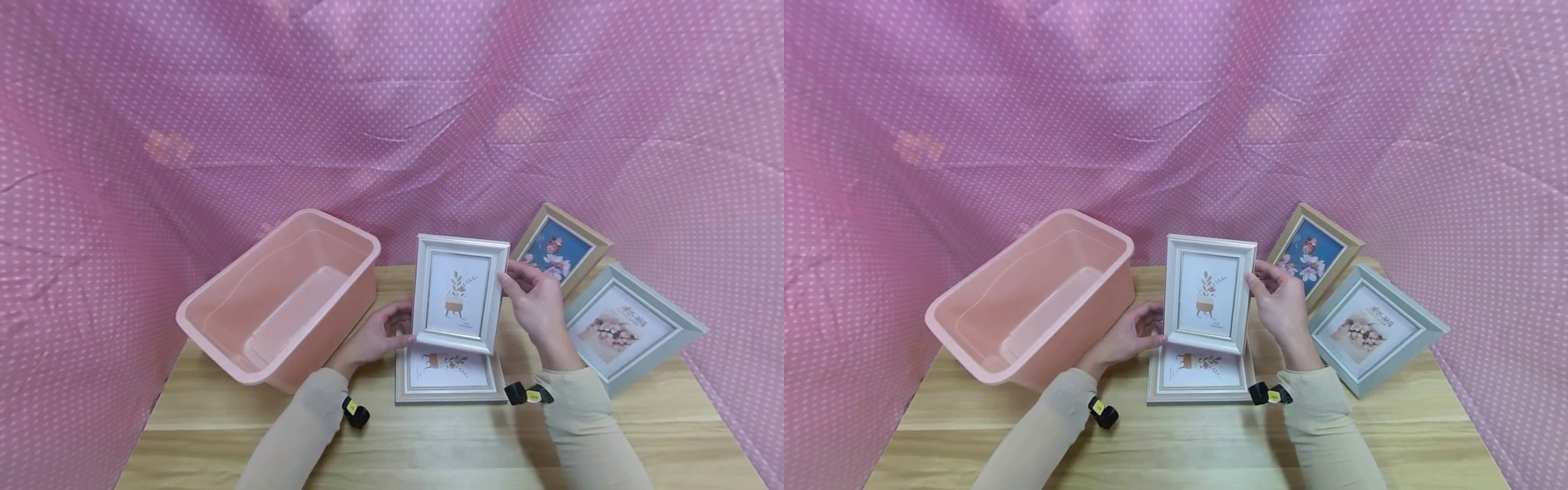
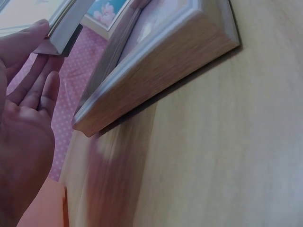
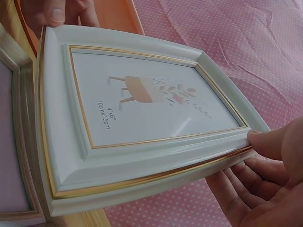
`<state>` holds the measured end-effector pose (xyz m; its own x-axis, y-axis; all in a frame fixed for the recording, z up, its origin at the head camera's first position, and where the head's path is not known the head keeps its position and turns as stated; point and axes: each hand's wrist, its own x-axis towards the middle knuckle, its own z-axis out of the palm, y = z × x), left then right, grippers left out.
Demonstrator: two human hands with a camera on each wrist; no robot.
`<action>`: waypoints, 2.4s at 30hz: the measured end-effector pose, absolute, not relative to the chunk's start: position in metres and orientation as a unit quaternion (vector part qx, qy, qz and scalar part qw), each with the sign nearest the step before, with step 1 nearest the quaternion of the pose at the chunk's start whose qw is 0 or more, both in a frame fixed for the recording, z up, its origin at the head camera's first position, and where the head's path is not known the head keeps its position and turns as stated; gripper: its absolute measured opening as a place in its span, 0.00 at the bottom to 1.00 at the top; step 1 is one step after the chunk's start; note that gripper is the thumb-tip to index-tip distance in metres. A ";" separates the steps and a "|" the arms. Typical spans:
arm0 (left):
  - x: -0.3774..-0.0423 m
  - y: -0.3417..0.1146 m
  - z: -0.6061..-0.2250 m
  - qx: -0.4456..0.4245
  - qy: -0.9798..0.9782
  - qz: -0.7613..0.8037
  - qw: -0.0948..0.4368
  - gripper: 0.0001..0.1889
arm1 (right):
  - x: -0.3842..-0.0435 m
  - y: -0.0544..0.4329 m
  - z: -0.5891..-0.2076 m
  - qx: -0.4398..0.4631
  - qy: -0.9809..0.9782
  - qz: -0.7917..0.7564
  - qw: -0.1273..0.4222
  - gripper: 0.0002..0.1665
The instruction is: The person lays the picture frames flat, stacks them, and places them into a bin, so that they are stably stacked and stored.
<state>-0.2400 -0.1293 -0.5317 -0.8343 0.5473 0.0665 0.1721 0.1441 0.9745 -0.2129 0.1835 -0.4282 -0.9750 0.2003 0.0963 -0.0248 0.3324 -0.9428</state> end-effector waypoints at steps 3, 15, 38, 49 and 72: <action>-0.239 -0.130 -0.532 0.248 0.735 0.611 0.157 0.37 | -0.213 0.184 -0.428 -0.057 -0.813 0.572 0.095 0.22; -0.233 -0.132 -0.531 0.240 0.749 0.603 0.132 0.37 | -0.214 0.185 -0.430 -0.045 -0.803 0.587 0.093 0.22; -0.221 -0.138 -0.535 0.225 0.721 0.648 0.102 0.38 | -0.215 0.187 -0.437 -0.027 -0.789 0.609 0.081 0.25; -0.214 -0.140 -0.531 0.215 0.705 0.668 0.103 0.36 | -0.218 0.187 -0.439 -0.022 -0.760 0.641 0.109 0.26; -0.213 -0.154 -0.545 0.173 0.660 0.728 0.064 0.28 | -0.214 0.195 -0.449 0.035 -0.640 0.757 0.127 0.23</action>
